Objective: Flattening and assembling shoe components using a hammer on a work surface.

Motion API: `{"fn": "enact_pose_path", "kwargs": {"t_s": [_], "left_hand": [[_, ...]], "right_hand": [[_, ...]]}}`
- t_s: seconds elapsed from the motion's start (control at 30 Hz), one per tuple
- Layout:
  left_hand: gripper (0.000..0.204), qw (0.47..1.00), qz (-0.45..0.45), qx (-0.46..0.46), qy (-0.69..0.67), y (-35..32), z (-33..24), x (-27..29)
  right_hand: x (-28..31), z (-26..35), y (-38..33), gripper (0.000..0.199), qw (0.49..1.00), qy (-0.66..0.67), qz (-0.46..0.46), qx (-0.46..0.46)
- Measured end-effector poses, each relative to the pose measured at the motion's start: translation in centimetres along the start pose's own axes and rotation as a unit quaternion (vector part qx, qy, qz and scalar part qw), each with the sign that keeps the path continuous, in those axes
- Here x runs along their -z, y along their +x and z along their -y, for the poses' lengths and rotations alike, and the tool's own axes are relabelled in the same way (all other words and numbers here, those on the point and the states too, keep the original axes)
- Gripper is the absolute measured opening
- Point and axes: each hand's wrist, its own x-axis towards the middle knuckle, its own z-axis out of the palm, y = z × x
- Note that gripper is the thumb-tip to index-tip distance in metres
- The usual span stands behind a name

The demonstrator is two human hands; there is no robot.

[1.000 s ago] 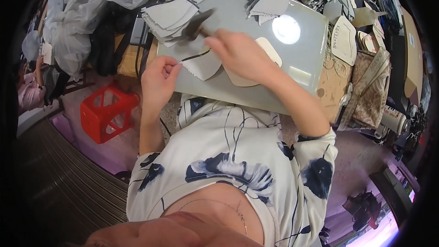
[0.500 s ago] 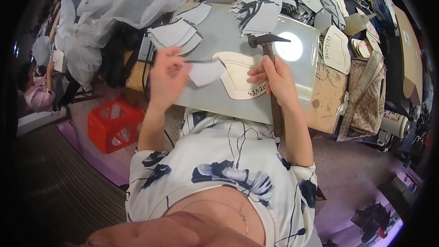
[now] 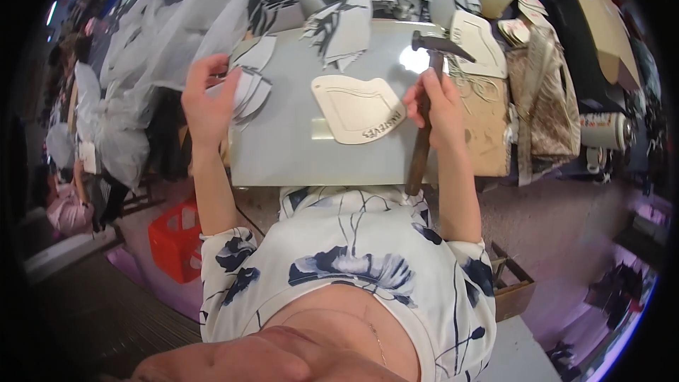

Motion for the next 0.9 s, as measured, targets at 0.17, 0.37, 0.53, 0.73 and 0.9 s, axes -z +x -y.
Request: {"fn": "enact_pose_path", "kwargs": {"t_s": [0.17,0.37,0.53,0.73,0.9], "left_hand": [[0.028,0.97,0.206,0.001,-0.126,1.7,-4.8,-7.3],[0.043,0.974,0.225,0.016,0.014,1.7,-4.7,-14.2],[0.041,0.977,0.179,0.108,0.033,1.0,-5.0,-15.1],[0.033,0.988,0.089,-0.116,0.049,0.4,-4.6,-15.5],[0.032,0.937,0.228,0.076,-0.255,1.6,-5.0,-13.1]], "right_hand": [[0.6,-0.8,0.0,0.026,0.997,-0.039,0.011,-0.065],[0.6,-0.9,0.0,0.026,0.995,-0.078,0.025,-0.049],[0.4,-0.8,0.3,0.028,0.995,-0.087,0.033,-0.047],[0.1,-0.6,-0.1,0.028,0.992,-0.105,0.037,-0.057],[0.2,-0.8,0.0,0.027,0.992,-0.115,0.039,-0.046]]}}
